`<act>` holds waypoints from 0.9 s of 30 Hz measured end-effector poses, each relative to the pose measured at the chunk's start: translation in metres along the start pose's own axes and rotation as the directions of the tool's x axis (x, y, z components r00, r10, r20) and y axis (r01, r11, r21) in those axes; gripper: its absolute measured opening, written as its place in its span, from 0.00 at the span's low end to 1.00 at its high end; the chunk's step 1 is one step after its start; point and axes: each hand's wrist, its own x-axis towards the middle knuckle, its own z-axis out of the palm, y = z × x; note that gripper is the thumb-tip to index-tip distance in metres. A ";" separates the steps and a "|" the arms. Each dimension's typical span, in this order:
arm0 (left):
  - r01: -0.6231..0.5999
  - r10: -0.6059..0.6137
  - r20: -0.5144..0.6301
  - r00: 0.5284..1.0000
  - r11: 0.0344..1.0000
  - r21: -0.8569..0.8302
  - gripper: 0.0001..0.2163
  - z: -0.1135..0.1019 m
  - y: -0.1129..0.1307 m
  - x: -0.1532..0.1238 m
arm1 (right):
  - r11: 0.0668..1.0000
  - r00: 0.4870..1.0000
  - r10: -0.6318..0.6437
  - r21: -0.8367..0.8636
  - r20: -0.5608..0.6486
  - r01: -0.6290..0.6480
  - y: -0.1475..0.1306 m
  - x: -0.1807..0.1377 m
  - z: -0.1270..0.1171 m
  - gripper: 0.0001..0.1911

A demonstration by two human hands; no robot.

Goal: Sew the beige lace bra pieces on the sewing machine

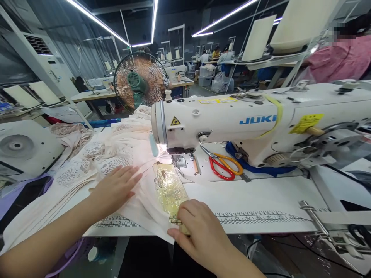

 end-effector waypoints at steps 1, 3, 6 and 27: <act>0.069 -0.069 0.015 0.997 0.997 0.022 0.22 -0.002 -0.006 -0.011 | 0.999 0.999 -0.036 0.041 0.008 0.036 -0.007 0.001 0.005 0.11; 0.179 -0.183 0.082 0.980 0.982 0.055 0.26 0.000 -0.021 -0.029 | 0.991 0.991 -0.121 0.068 0.049 0.118 -0.022 0.004 0.019 0.22; 0.218 -0.224 0.146 0.964 0.974 0.056 0.21 0.006 -0.041 -0.045 | 0.986 0.984 -0.162 -0.033 0.079 0.165 -0.036 0.010 0.043 0.17; 0.678 -0.544 0.419 0.727 0.471 -0.564 0.12 -0.006 -0.066 -0.037 | 0.968 0.935 0.206 -0.202 0.290 -0.151 0.020 0.048 -0.023 0.07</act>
